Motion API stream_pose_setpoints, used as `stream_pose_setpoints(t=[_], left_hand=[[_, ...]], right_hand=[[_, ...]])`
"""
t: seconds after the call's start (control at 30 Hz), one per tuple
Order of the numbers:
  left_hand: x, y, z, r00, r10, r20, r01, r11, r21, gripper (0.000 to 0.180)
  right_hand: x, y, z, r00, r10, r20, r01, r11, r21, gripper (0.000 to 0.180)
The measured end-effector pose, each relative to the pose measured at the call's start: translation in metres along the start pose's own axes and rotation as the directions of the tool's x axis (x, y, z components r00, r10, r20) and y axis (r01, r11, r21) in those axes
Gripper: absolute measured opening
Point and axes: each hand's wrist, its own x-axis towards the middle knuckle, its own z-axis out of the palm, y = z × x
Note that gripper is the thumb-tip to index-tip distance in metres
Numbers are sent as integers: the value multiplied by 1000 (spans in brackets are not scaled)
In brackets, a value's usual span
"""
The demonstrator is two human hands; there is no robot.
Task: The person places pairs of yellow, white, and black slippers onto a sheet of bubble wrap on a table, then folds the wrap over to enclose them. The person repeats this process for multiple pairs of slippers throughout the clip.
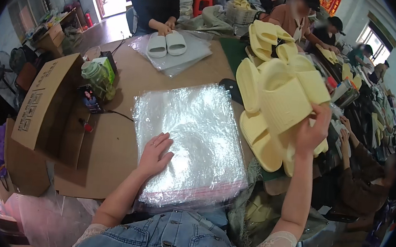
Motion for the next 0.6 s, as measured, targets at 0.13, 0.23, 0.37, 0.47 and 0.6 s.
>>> stream_pose_setpoints(t=[0.13,0.23,0.37,0.47,0.6], left_hand=[[0,-1,-2,1000,-14,5,14,1000,-12,44],[2,3,-1,999,-38,18,39,999,-36,44],[3,3,-1,999,-34,17,35,999,-42,46],[4,4,-4,998,-55,9,55,998,-23,51],[2,-2,1,998,-60,14,61,998,-9,57]], right_hand=[[-32,-96,19,960,56,273,-114,973,202,32],[-74,-128,51,901,75,427,-200,945,257,33],[-129,-147,92,846,116,520,-280,927,250,34],[-148,-154,100,782,178,598,-469,800,375,34],[-142,-140,93,568,329,755,-680,704,205,42]])
